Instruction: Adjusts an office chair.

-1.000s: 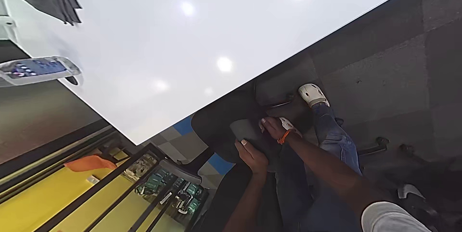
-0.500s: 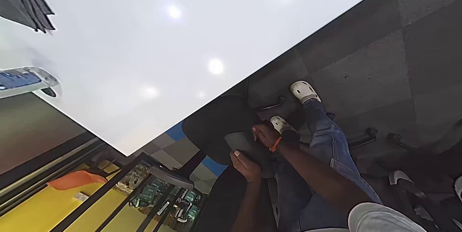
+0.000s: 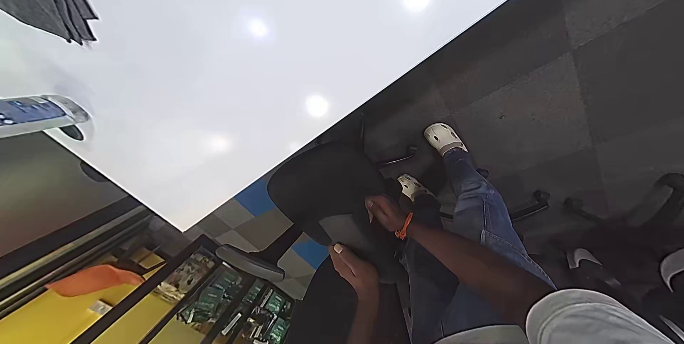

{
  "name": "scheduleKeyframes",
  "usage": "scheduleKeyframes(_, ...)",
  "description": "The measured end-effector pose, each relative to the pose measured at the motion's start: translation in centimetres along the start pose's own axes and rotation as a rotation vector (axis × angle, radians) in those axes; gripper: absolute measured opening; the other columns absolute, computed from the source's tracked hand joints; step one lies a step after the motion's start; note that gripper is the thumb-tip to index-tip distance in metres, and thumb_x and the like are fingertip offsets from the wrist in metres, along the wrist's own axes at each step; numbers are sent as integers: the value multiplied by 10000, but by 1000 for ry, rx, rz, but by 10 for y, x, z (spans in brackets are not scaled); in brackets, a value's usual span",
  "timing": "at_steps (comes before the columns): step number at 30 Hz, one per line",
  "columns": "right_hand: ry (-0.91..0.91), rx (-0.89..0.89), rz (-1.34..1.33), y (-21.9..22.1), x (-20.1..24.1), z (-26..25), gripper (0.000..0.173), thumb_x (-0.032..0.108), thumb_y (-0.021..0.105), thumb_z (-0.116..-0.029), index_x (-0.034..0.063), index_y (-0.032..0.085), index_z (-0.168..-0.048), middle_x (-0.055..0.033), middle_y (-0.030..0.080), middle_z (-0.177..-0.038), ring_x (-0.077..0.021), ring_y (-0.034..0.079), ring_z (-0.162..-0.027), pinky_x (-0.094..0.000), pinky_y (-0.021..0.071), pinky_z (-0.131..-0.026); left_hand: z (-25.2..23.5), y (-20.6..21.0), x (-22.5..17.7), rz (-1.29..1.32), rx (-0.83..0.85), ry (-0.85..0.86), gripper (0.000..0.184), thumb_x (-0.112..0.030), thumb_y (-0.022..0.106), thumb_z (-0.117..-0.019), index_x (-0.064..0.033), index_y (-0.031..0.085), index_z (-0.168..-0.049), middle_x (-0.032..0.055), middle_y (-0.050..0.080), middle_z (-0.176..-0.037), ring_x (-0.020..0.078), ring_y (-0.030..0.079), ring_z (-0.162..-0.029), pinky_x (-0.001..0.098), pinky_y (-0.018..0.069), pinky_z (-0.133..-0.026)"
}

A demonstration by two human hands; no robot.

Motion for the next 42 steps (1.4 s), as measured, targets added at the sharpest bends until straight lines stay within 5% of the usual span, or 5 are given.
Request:
scheduleKeyframes(4, 115, 41, -3, -11, -25, -6, 529, 324, 288, -1102, 1, 634, -867, -88, 613, -741, -206, 619, -733, -434, 526, -776, -5, 25, 24, -31, 85, 55, 600, -301, 187, -1087, 174, 526, -1229, 215, 640, -1064, 111, 641, -1037, 253, 507, -964)
scheduleKeyframes(17, 82, 53, -155, -27, -43, -16, 416, 290, 384, -1083, 53, 554, -786, -2, 529, -679, -85, 517, -638, -292, 455, -652, -11, 46, 27, 9, 126, 135, 556, -278, 218, -1076, 146, 570, -1149, 134, 640, -953, 28, 638, -945, 186, 505, -906)
scheduleKeyframes(24, 194, 150, 75, -10, -7, -3, 463, 376, 383, -1079, 42, 553, -809, -65, 492, -682, -212, 516, -644, -437, 451, -657, 0, 16, 24, 43, 85, -9, 477, -215, 242, -1084, 90, 599, -995, 48, 599, -808, -5, 631, -802, 183, 530, -783)
scheduleKeyframes(32, 192, -32, -28, -12, -36, -7, 509, 368, 314, -1082, 65, 548, -746, -16, 495, -651, -151, 525, -626, -391, 468, -651, -15, 39, 35, 83, 96, 82, 501, -213, 226, -1085, 109, 604, -1021, 59, 631, -844, -8, 650, -853, 178, 534, -835)
scheduleKeyframes(42, 154, -1, 42, 6, 19, -1, 519, 381, 300, -1081, 68, 548, -751, -53, 506, -637, -215, 546, -619, -450, 456, -627, -15, -12, 1, 50, 39, -17, 490, -234, 217, -1073, 33, 591, -903, -49, 589, -751, -80, 625, -770, 132, 527, -756)
Point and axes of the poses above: each hand's wrist, its own z-axis away from the middle knuckle, its own y-axis out of the palm, x = y × z, the point moved 5 cm from there along -z, towards the middle knuckle
